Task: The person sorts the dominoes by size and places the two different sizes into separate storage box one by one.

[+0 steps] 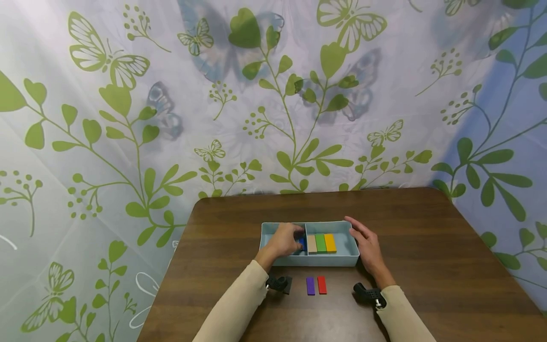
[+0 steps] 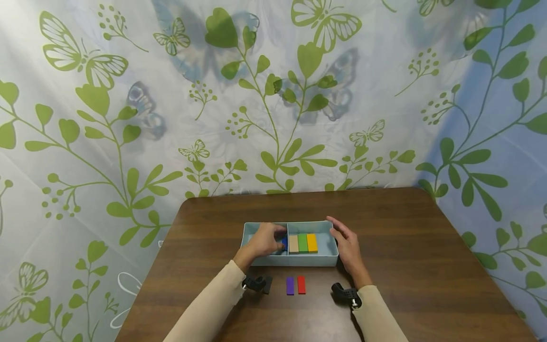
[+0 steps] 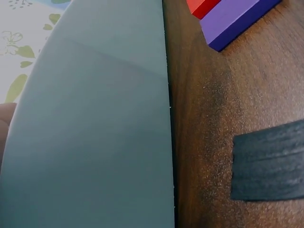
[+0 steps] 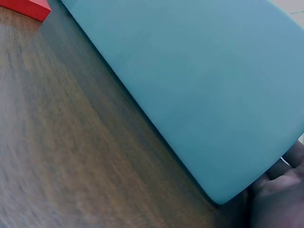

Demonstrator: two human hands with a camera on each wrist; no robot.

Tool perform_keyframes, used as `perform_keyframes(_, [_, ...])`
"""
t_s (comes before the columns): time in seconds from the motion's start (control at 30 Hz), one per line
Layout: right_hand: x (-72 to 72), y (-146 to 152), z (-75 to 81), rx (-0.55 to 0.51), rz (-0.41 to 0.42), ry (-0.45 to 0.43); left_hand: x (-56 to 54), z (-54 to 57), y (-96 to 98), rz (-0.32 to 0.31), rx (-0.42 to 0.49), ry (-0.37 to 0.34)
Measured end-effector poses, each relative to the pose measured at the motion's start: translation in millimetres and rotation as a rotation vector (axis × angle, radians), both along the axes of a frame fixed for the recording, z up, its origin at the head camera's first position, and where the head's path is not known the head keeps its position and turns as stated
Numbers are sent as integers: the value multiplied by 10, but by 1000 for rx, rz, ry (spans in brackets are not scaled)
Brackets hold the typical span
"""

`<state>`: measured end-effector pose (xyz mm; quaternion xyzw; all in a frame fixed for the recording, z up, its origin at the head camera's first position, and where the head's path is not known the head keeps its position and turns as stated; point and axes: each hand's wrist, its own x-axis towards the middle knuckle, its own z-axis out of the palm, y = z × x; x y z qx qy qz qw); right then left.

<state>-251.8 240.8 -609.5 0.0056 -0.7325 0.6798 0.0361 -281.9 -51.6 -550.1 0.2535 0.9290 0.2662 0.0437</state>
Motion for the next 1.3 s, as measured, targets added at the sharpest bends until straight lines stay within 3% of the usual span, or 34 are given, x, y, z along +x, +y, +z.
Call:
perform_keyframes(0.3, [12, -7, 13, 12, -3, 2, 102, 83, -47, 30, 99, -48])
perform_keyframes(0.5, [28, -1, -1, 26, -1, 3, 204, 161, -51, 35, 191, 7])
perform_keyframes(0.63, [35, -1, 2, 23, 6, 2, 249, 231, -75, -2, 230, 65])
perform_keyframes(0.77, [34, -2, 8, 29, 8, 3, 283, 287, -139, -61, 213, 104])
perform_keyframes(1.3, [59, 23, 19, 20, 20, 6, 565, 498, -406, -195, 155, 49])
